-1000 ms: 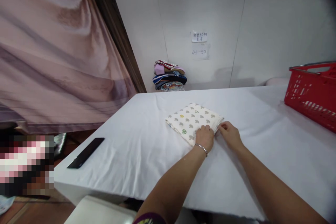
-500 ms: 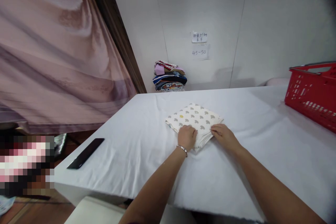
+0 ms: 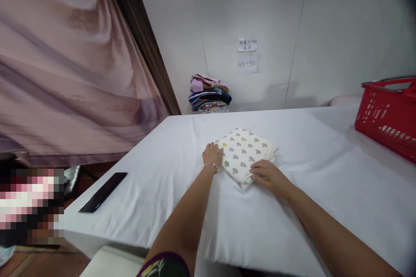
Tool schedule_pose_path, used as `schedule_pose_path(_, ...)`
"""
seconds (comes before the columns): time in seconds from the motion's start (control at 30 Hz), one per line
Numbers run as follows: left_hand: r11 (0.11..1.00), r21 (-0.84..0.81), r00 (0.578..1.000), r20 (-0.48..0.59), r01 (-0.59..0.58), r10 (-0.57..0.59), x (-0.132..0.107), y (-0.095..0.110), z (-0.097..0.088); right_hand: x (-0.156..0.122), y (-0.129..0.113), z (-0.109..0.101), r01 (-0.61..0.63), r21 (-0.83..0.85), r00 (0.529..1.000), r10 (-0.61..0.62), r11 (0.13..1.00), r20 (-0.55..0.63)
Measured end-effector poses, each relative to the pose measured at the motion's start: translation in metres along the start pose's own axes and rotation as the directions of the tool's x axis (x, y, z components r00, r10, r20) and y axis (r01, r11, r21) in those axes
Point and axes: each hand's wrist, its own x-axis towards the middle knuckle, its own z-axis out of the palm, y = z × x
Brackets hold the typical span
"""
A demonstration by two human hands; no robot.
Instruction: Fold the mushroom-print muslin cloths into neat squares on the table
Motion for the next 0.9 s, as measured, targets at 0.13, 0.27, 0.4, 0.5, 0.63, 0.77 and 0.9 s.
schedule_pose_path(0.13,0.999,-0.001,0.999,0.012,0.04,-0.04,0.004,0.0,0.006,0.0,0.002,0.001,-0.032,-0.012,0.999,0.032,0.999,0.023)
schedule_pose_path(0.27,0.998,-0.052,0.999,0.023,0.026,-0.025,0.005,-0.003,0.007,0.0,0.001,0.001,-0.04,-0.016,0.999,0.041,0.999,0.029)
schedule_pose_path(0.4,0.987,-0.162,1.0,-0.01,0.001,-0.002,0.003,-0.01,0.009,0.0,-0.001,-0.001,-0.036,-0.012,0.999,0.036,0.999,0.028)
schedule_pose_path(0.5,0.976,-0.215,0.995,-0.102,-0.033,0.011,-0.006,-0.01,0.013,0.001,-0.004,-0.002,-0.044,-0.012,0.998,0.045,0.999,0.038)
schedule_pose_path(0.63,0.961,-0.275,0.987,-0.159,-0.043,-0.001,-0.026,-0.001,0.017,0.0,-0.002,0.0,-0.076,0.045,0.997,0.076,0.996,0.0)
schedule_pose_path(0.77,0.916,-0.392,0.981,-0.128,0.088,-0.148,-0.042,0.01,0.017,-0.004,0.015,-0.005,-0.267,0.094,0.924,0.282,0.959,-0.26)
schedule_pose_path(0.9,0.872,-0.456,0.965,-0.095,0.176,-0.245,-0.046,0.012,0.021,-0.006,0.045,-0.021,-0.555,0.16,0.702,0.562,0.817,-0.437)
